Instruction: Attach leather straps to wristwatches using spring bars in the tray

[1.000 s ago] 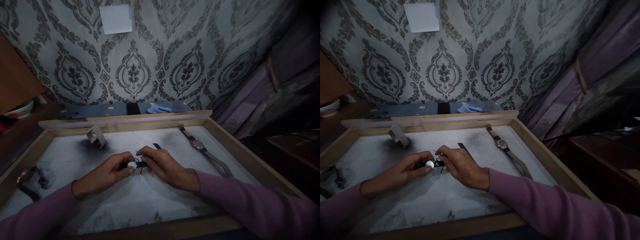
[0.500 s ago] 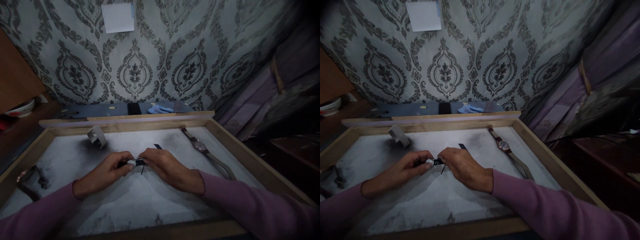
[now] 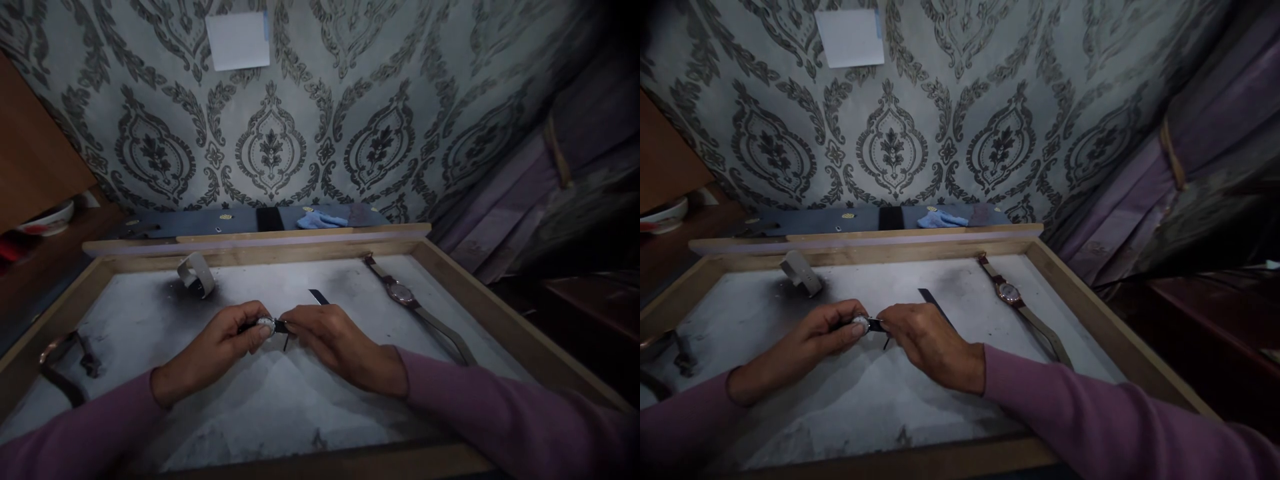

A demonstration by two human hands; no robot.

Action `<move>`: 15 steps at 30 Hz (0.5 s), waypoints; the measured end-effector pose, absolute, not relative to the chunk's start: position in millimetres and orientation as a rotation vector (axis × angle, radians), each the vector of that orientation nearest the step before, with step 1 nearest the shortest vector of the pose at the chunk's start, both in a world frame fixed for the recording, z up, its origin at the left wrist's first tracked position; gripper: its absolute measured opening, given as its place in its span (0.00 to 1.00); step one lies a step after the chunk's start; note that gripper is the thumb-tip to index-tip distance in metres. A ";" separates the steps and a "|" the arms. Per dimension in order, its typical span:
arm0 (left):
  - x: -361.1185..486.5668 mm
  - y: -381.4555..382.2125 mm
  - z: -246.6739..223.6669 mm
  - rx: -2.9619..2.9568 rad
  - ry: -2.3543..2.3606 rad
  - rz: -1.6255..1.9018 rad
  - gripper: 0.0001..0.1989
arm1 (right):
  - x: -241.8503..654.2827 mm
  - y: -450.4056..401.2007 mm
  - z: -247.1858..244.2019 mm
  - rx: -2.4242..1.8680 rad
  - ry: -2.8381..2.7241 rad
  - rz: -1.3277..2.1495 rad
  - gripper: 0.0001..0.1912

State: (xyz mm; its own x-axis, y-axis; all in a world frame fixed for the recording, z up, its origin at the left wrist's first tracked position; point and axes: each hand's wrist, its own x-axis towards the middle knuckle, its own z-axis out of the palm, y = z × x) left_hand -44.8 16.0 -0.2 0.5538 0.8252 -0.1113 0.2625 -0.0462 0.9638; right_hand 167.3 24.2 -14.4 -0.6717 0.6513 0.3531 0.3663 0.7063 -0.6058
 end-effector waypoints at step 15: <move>-45.0 16.9 2.6 1.626 0.906 0.594 0.12 | 167.8 24.3 -4.1 -0.839 -2.447 0.309 0.14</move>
State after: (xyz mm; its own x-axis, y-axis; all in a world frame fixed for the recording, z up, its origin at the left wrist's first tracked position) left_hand -45.0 16.9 2.6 0.5774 0.8123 -0.0827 0.2481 -0.0780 0.9656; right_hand 167.8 24.3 -4.1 -0.6669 0.6231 0.4087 0.5021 0.7810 -0.3713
